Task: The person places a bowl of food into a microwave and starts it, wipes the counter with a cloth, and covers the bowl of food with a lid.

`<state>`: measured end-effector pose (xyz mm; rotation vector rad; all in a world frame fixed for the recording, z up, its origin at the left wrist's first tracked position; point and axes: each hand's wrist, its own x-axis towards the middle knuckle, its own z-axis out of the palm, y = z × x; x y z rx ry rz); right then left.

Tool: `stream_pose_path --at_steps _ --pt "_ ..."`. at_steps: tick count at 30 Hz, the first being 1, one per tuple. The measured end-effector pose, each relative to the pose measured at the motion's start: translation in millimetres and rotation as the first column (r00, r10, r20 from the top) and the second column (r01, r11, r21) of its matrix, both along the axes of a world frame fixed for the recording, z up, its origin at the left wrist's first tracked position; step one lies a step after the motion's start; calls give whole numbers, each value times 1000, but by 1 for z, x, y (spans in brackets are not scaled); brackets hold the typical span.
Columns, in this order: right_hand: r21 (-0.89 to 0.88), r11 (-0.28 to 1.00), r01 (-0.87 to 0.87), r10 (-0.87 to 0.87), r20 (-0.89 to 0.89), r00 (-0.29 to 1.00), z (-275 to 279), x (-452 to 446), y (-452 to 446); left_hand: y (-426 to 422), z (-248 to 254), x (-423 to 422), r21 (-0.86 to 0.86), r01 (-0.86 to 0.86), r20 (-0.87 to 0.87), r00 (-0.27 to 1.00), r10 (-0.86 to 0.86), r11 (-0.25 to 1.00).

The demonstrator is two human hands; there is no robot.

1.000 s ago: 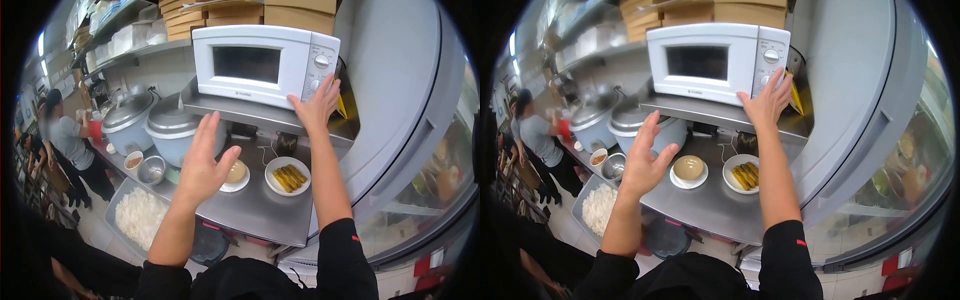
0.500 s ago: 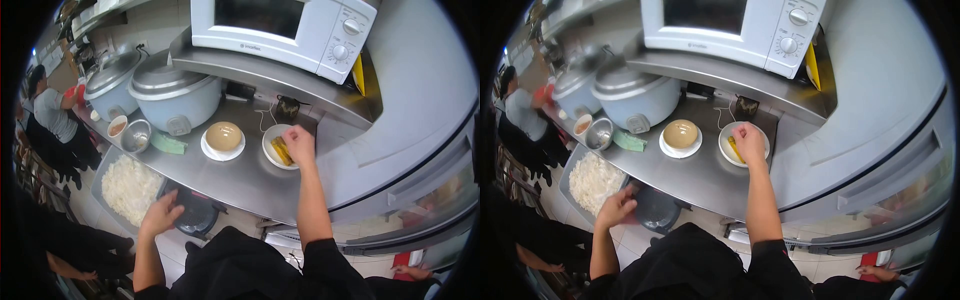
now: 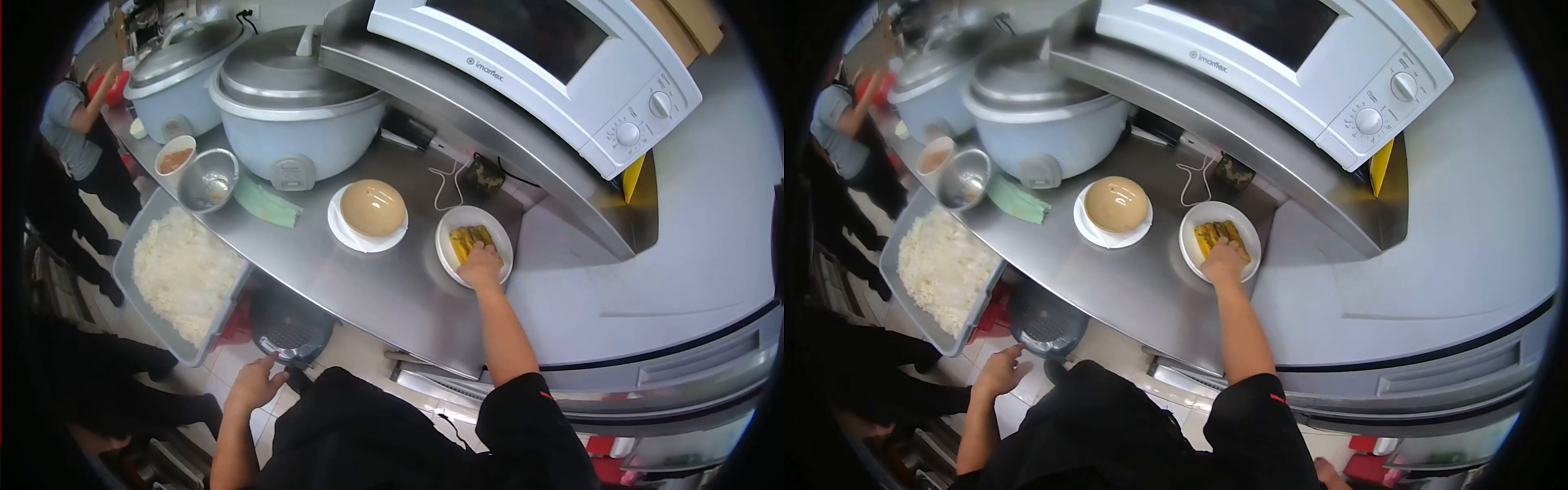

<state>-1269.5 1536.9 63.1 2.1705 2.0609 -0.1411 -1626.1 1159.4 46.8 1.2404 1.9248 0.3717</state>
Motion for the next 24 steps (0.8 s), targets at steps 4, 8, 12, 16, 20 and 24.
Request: stream_pose_path --at_steps 4,8,12,16,20,24 --pt "11 997 -74 75 -82 994 -4 13 4 9 -16 -9 -50 69 -16 997 -70 996" --pt "-68 993 -99 83 -206 975 10 23 3 19 -16 -16 -52 132 -23 991 -133 990" --pt "-60 991 -120 103 -235 966 6 29 -5 22 -26 -30 -20 211 -55 976 -212 977" --pt "-83 993 -87 65 -241 968 5 24 2 23 -24 -42 -48 206 -72 975 -209 977" --pt "-580 814 29 -545 -747 381 0 49 32 12 -30 -59 -59 193 -100 975 -198 979" --pt "-613 780 -126 -620 -785 -15 12 66 28 1 -28 -70 -128 159 -92 981 -171 979"
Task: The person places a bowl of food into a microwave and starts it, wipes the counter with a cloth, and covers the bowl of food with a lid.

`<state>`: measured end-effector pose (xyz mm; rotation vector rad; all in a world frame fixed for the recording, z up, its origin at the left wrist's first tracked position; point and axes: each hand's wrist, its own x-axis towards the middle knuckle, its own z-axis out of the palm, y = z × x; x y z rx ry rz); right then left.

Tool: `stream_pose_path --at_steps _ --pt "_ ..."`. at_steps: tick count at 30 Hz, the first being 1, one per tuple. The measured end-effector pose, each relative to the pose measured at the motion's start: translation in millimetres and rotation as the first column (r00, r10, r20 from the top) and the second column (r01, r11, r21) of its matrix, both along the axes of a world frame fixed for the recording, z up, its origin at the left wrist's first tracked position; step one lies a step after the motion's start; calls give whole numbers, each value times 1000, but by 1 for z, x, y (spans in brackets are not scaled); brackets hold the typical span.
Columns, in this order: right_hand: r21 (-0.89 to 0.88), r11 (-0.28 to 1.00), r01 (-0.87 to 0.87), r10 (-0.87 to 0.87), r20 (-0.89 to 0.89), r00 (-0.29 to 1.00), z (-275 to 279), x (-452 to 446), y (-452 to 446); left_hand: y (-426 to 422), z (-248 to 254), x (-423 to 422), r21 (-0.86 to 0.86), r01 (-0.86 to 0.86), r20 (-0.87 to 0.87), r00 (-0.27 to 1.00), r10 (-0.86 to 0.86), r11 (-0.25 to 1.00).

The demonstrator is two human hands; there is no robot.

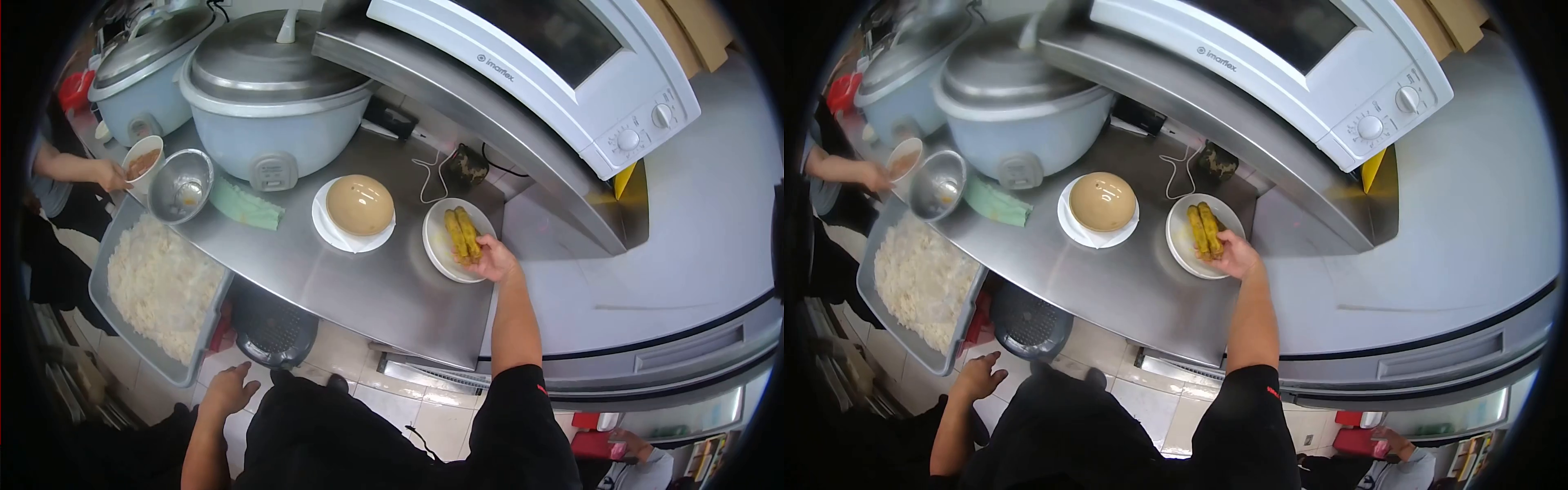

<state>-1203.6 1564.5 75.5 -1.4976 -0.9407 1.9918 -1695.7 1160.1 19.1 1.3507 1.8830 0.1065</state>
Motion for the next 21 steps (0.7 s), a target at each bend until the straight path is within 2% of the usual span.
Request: stream_pose_path --at_steps 2,3,5,8,11,14,17,20,21 --pt "39 995 93 -100 322 941 2 7 1 -6 -3 -5 -28 -11 -2 1000 11 1000" --pt "118 993 -6 -54 501 864 3 10 1 -9 -6 -7 -32 -12 -8 1000 12 999" --pt "197 951 -239 -17 804 595 13 0 -6 -13 -8 -9 -52 -23 -4 1000 23 998" --pt "243 858 -452 6 876 483 -3 -28 -13 -14 -11 -8 -90 8 -8 1000 -9 996" --pt "287 720 -632 -187 957 221 -10 -68 -31 -10 -10 -3 -80 41 -15 999 -43 996" --pt "212 669 -712 -121 977 177 -18 -52 -19 -7 -13 -1 -54 46 -20 999 -47 998" --pt "181 689 -702 -22 973 230 1 -19 -4 -11 -10 -1 -28 -28 13 1000 28 999" --pt "249 782 -572 -136 963 234 10 -10 -6 -26 -17 -7 -71 -39 -30 999 37 997" --pt "192 766 -613 -149 981 121 10 -12 -7 -30 -19 -7 -95 -39 -38 999 36 995"
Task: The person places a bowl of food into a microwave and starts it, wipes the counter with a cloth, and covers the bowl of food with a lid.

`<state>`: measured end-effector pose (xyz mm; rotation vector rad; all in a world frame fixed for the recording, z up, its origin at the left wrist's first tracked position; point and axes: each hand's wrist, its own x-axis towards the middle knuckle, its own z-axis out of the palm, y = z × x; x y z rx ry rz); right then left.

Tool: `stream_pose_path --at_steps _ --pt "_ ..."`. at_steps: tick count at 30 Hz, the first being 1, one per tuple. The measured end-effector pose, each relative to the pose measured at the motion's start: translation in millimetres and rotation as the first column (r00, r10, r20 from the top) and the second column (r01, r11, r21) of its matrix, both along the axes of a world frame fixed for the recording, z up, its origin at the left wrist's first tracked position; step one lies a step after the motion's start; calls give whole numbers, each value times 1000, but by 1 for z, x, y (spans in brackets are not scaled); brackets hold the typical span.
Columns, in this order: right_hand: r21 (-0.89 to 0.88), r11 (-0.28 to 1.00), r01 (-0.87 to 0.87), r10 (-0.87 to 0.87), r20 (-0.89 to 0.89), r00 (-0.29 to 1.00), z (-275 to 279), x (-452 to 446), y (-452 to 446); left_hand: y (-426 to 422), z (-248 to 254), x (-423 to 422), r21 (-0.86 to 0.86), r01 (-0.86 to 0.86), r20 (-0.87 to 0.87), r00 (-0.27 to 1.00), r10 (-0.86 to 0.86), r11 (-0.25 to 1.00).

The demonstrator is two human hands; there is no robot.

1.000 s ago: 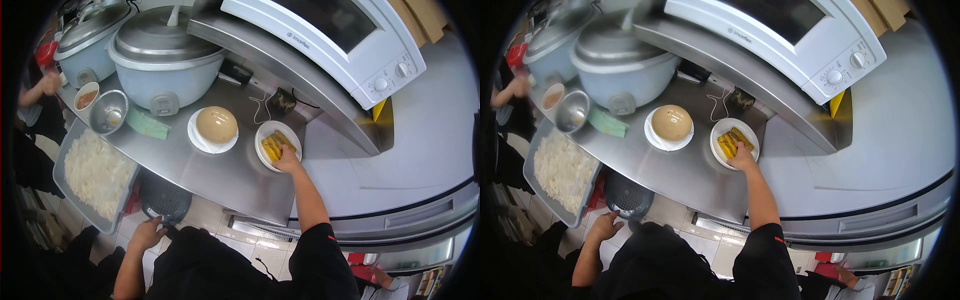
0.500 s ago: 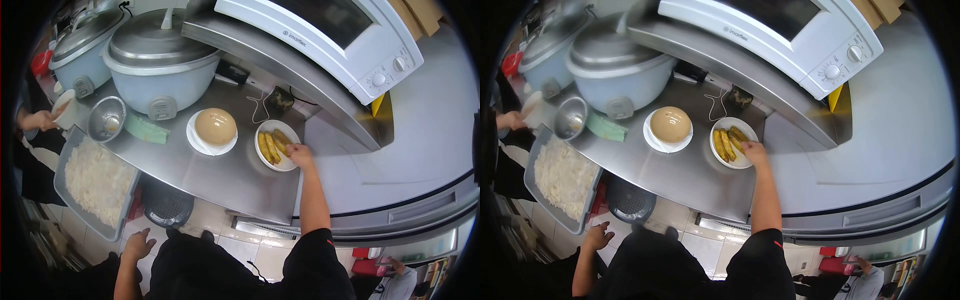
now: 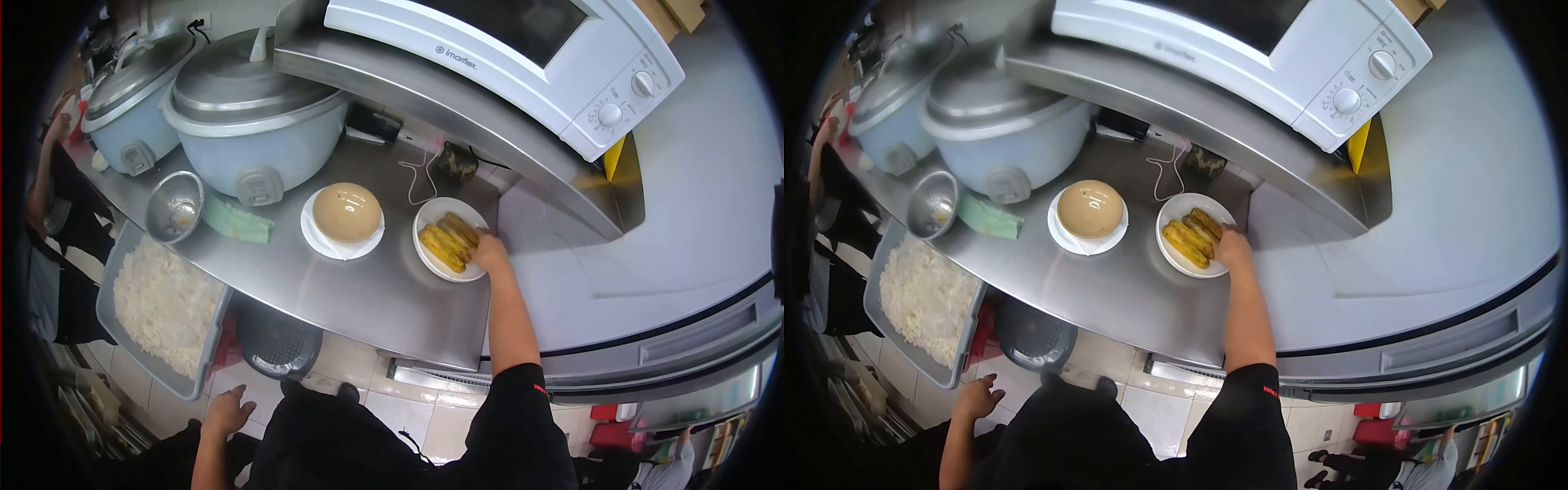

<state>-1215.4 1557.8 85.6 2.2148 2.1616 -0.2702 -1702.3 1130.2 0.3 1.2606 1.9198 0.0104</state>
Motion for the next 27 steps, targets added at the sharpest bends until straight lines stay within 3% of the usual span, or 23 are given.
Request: stream_pose_path --at_steps 3,6,9,12,15,18,21,24,27 --pt "81 991 -102 107 -53 993 -31 20 23 -7 5 6 -79 8 -25 1000 -10 997" --pt "-206 977 -58 10 -228 974 -6 14 30 -12 4 14 -111 39 -50 998 -45 993" --pt "-203 974 -100 118 80 990 -21 11 41 -17 -4 18 -105 35 -47 998 -40 994" --pt "-293 956 24 -31 -18 999 -26 16 53 -14 2 22 -112 13 -43 999 -18 994" --pt "-264 958 112 -102 51 993 -8 0 39 -16 -1 23 -88 -37 -46 998 33 995" --pt "-160 987 26 -27 -6 1000 -14 5 37 -18 -5 27 -92 -63 -35 998 60 994" --pt "-200 980 23 -20 19 1000 -12 7 35 -18 -8 32 -112 -43 -30 999 40 993" --pt "-295 949 107 -141 -96 985 -18 14 44 -22 -24 33 -118 -2 -35 999 -2 993" --pt "-370 928 51 -124 -176 976 8 17 57 -24 -28 34 -101 -12 -12 1000 11 995"
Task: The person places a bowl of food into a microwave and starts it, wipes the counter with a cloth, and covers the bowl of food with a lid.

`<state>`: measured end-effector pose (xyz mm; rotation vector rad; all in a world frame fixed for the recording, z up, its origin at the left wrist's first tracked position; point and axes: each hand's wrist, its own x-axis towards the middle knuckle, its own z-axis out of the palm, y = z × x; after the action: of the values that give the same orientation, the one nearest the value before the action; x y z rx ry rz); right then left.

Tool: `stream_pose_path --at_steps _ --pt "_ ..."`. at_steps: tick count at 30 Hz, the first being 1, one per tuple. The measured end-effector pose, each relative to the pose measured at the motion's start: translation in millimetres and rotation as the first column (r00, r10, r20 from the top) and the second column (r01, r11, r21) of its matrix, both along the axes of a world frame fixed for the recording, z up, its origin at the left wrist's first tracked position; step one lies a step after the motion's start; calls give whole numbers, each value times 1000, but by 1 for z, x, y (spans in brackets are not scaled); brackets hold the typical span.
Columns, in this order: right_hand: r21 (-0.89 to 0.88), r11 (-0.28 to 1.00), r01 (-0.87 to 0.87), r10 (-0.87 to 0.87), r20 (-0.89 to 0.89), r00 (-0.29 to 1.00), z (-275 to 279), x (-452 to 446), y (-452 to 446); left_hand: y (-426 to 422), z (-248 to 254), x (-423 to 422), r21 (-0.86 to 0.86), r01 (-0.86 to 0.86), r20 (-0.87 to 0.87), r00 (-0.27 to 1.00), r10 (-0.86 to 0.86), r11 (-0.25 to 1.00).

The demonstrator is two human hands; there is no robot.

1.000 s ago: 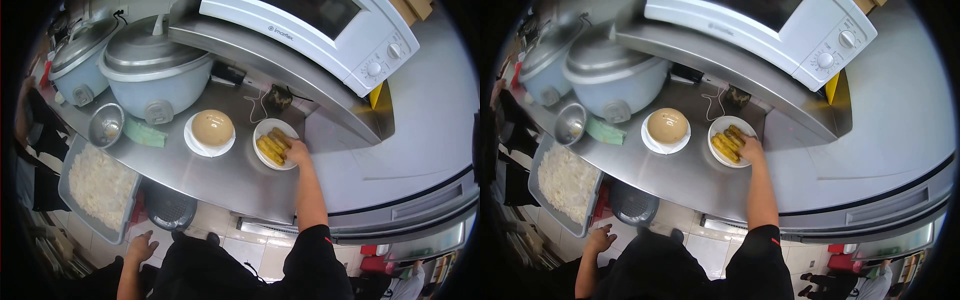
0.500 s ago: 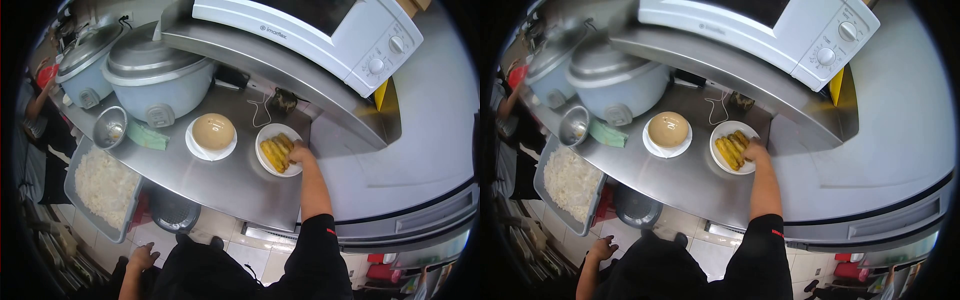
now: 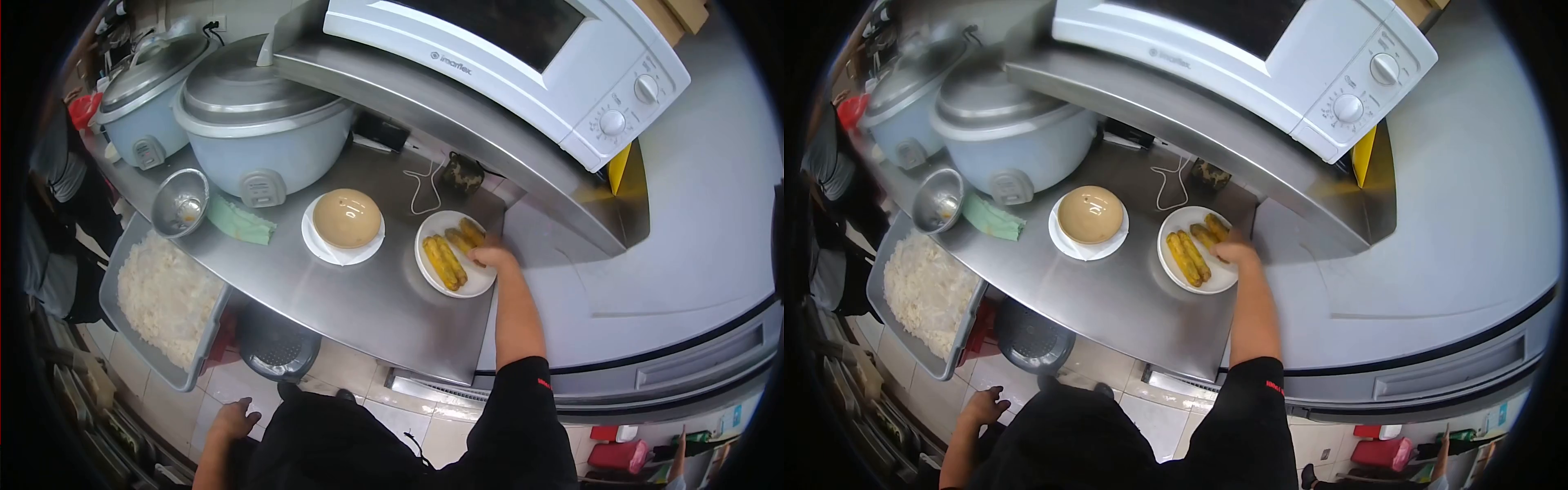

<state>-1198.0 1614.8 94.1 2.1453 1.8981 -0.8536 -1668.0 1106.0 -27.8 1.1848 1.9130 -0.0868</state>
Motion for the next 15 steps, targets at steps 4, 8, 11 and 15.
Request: stream_pose_path --at_steps 4,8,11,15 --pt "510 842 -176 22 293 956 0 -13 -14 8 6 3 -18 -4 -5 1000 4 1000" --pt "379 837 -395 211 443 872 -14 -14 -59 10 1 0 81 -37 5 999 37 996" --pt "434 881 -189 87 245 966 -10 -4 -58 9 1 1 24 -57 4 998 57 998" --pt "508 855 -104 21 166 986 -17 2 -48 1 -10 -5 10 -36 -4 999 36 999"
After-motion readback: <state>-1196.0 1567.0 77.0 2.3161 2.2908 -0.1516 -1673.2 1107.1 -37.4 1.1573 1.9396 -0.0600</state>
